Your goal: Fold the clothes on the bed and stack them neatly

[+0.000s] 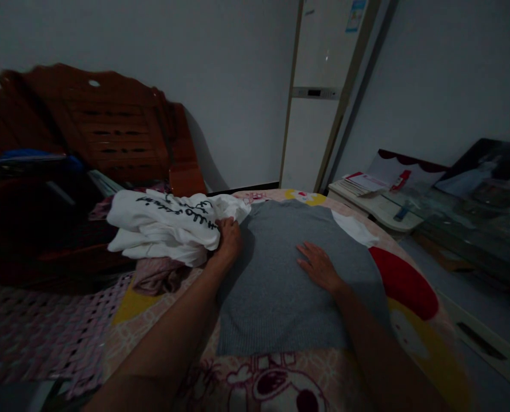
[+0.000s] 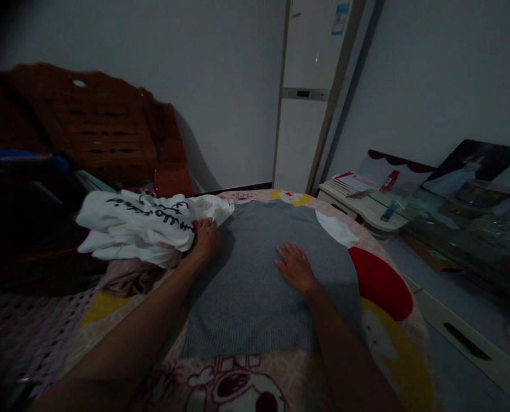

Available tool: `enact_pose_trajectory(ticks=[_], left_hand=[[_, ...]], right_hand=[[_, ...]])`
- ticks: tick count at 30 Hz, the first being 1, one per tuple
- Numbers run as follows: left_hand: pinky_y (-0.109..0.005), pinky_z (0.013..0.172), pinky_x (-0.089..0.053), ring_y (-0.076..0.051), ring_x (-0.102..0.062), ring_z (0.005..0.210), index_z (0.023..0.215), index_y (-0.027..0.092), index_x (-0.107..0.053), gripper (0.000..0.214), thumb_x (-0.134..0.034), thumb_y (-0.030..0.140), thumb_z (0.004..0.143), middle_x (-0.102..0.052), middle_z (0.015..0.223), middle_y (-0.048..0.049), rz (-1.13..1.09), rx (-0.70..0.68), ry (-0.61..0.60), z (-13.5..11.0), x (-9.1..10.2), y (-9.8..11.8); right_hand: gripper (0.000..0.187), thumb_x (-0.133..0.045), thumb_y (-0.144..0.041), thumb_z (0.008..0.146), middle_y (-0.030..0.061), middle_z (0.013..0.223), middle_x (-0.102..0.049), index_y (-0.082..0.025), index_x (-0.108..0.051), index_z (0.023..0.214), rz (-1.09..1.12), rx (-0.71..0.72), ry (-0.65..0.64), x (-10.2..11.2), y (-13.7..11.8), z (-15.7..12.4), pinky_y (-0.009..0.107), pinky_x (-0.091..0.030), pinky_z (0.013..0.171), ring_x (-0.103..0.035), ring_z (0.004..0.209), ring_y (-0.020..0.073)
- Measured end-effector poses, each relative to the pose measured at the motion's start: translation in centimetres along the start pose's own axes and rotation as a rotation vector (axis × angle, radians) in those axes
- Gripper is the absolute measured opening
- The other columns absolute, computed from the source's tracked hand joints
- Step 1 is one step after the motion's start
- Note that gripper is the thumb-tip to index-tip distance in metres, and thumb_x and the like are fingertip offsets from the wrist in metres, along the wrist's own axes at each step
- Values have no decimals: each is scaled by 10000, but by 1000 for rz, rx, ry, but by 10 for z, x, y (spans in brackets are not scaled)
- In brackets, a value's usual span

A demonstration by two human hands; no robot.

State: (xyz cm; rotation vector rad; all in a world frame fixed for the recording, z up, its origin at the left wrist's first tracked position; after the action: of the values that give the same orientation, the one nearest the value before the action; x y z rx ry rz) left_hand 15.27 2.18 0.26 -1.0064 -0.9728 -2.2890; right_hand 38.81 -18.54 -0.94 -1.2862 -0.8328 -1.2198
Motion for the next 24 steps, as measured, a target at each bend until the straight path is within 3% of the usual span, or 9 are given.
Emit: enact_pose_trajectory(ticks=[3,5,11,17,21,24], left_hand=[[-580,1120,-345,-324,-521,1238,1141,127,-618,280,-503,112,886,-593,1260,-171,83,14,82,0,5,7],[-539,1102,-379,-307,-563,1180,1129,126,-620,305,-456,90,875,-623,1208,-164,95,-13,87,0,11,17],[-367,980,-496,-245,-634,1064,1193,166,-629,378,-458,112,860,-644,1190,-123,-16,-101,17,-1,21,37],[-430,1013,-492,-279,-631,1099,1231,142,-634,404,-522,190,846,-652,1190,-145,-92,-25,-9,7,21,32],[-442,1082,-440,-272,-560,1236,1376,169,-544,495,-506,256,890,-600,1323,-119,-236,-70,-24,16,17,48],[-432,1109,-411,-267,-507,1307,1458,162,-460,555,-486,267,914,-529,1427,-122,-338,-110,-86,18,4,62]], right_hand=[[497,-426,-401,1000,129,1548,-424,-206,-506,1450,1,3,-3,0,1,0,454,-261,1185,-368,1439,262],[496,-423,-402,999,127,1547,-426,-208,-509,1447,3,11,1,-1,1,0,460,-265,1183,-375,1435,262],[489,-418,-388,995,129,1537,-439,-209,-516,1440,6,25,17,-1,1,0,472,-273,1179,-381,1432,267],[484,-416,-398,995,123,1529,-452,-214,-527,1429,2,15,25,0,0,1,476,-287,1170,-401,1418,264],[480,-429,-386,992,127,1524,-457,-201,-535,1422,-2,4,21,1,-1,1,462,-292,1171,-402,1417,259],[477,-447,-360,985,143,1520,-459,-181,-542,1416,-11,10,26,1,-2,1,463,-293,1172,-409,1413,268]])
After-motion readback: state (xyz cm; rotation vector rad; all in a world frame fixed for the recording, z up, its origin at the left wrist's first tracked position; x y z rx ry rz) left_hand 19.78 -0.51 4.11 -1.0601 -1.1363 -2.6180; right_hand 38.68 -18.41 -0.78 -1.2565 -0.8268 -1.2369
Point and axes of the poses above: each hand's wrist, its own z-axis towards the middle knuckle, its own x-axis out of the back of the hand, y = z × x, the point moved 2 cm from there along z, towards the middle knuckle
